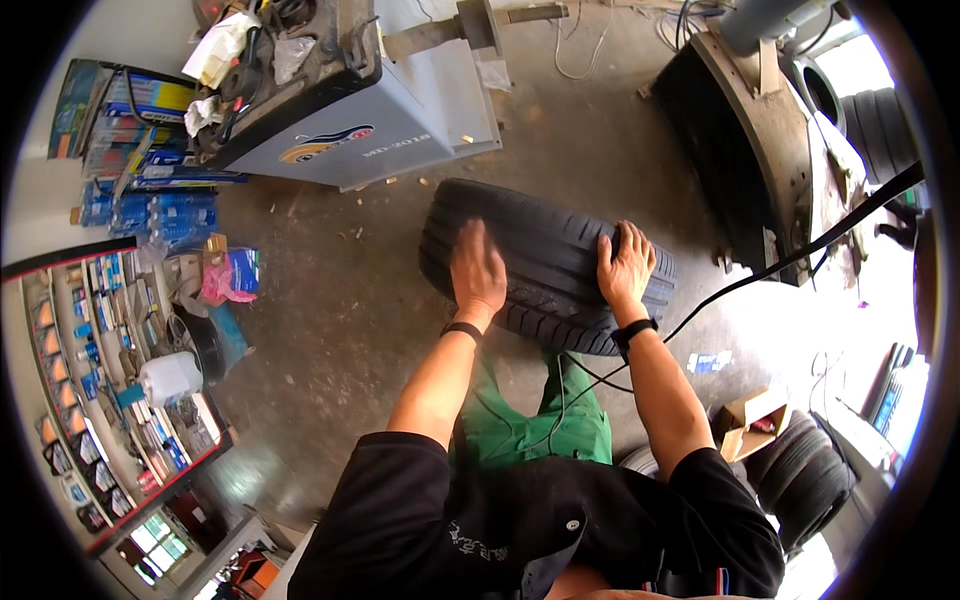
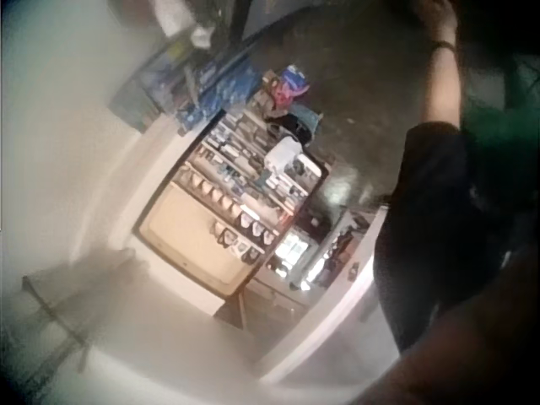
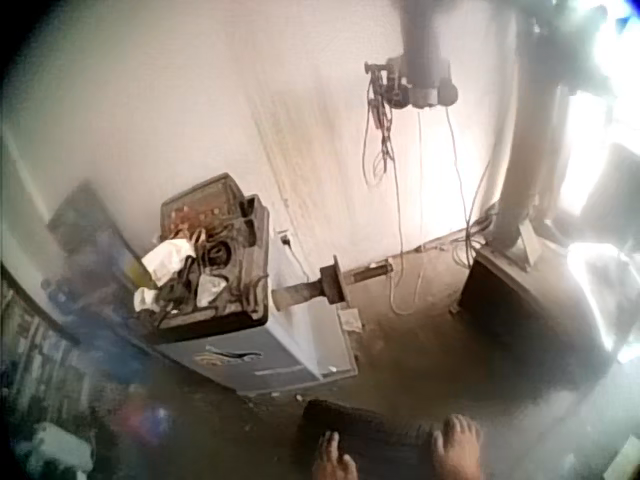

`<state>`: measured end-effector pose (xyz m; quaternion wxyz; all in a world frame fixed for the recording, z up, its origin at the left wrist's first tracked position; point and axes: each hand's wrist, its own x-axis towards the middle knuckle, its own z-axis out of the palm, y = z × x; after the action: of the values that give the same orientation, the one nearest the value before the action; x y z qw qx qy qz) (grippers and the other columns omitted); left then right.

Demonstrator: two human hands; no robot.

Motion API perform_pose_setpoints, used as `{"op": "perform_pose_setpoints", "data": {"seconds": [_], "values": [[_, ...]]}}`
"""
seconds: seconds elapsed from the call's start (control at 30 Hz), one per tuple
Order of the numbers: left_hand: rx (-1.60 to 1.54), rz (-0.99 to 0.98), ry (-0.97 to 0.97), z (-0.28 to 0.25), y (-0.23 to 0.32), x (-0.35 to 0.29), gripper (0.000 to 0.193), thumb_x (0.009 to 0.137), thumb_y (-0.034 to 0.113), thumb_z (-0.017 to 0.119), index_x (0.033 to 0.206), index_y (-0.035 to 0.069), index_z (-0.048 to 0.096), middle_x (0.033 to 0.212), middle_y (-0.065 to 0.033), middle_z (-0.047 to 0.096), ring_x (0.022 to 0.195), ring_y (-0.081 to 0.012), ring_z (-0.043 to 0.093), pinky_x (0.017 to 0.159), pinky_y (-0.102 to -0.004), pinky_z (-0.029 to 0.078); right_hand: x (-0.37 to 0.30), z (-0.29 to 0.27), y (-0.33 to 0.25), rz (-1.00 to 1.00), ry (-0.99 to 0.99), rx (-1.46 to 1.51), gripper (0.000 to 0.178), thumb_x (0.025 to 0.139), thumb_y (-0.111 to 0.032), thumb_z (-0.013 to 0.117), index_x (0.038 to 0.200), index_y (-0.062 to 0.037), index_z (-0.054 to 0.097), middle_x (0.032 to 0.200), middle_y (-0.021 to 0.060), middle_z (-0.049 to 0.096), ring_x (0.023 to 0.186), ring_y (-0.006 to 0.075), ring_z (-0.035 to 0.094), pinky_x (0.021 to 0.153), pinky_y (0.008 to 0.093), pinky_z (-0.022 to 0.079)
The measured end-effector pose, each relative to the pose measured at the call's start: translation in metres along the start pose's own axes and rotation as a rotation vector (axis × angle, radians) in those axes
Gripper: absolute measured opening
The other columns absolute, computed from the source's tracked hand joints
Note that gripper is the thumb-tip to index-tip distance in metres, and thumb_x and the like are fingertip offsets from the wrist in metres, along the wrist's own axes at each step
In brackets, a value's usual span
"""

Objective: The person buffs the inner surface of a tire using a handheld power tool and then mounts the wheel onto a balancing machine.

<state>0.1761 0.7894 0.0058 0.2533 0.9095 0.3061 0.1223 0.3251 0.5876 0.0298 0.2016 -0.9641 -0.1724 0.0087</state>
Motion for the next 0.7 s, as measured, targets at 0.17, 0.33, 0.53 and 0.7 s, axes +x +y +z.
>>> {"op": "perform_pose_setpoints", "data": {"seconds": [0.17,0.33,0.53,0.7], "values": [[-0.095,0.013,0.007,-0.019,-0.054,-0.008,0.056,0.097,0.034,0.034,0.143,0.003,0.036,0.145,-0.0208,0.039,0.134,-0.0401,0.036,0.111,-0.0469,0.028,-0.016,0.009,-0.055,-0.039,-0.013,-0.028,0.053,0.090,-0.043,0.051,0.126,-0.0042,0.053,0.131,0.0116,0.054,0.128,0.0283,0.043,0.111,0.0449,0.024],[-0.104,-0.084,-0.026,-0.042,-0.121,-0.014,0.054,0.098,0.031,0.032,0.144,0.003,0.033,0.145,-0.0222,0.038,0.133,-0.0397,0.037,0.109,-0.0469,0.032,-0.024,0.024,-0.131,-0.110,-0.029,-0.032,0.053,0.088,-0.040,0.055,0.123,0.0003,0.055,0.128,0.0151,0.055,0.126,0.0306,0.044,0.110,0.0456,0.025],[-0.097,-0.319,-0.169,-0.070,-0.226,-0.015,0.054,0.098,0.028,0.037,0.142,-0.002,0.032,0.143,-0.0286,0.038,0.131,-0.0428,0.039,0.108,-0.0476,0.035,-0.018,0.063,-0.233,-0.260,-0.114,0.020,0.057,0.088,-0.041,0.055,0.125,0.0023,0.054,0.132,0.0144,0.053,0.129,0.0294,0.042,0.111,0.0456,0.024],[-0.074,-0.317,-0.080,-0.157,-0.260,0.071,0.066,0.091,0.039,0.056,0.134,-0.008,0.041,0.132,-0.0312,0.047,0.124,-0.0423,0.046,0.106,-0.0469,0.036,0.002,0.084,-0.279,-0.457,-0.264,0.051,0.058,0.089,-0.040,0.055,0.135,-0.0053,0.049,0.141,0.0088,0.048,0.134,0.0247,0.037,0.114,0.0459,0.020]]}}
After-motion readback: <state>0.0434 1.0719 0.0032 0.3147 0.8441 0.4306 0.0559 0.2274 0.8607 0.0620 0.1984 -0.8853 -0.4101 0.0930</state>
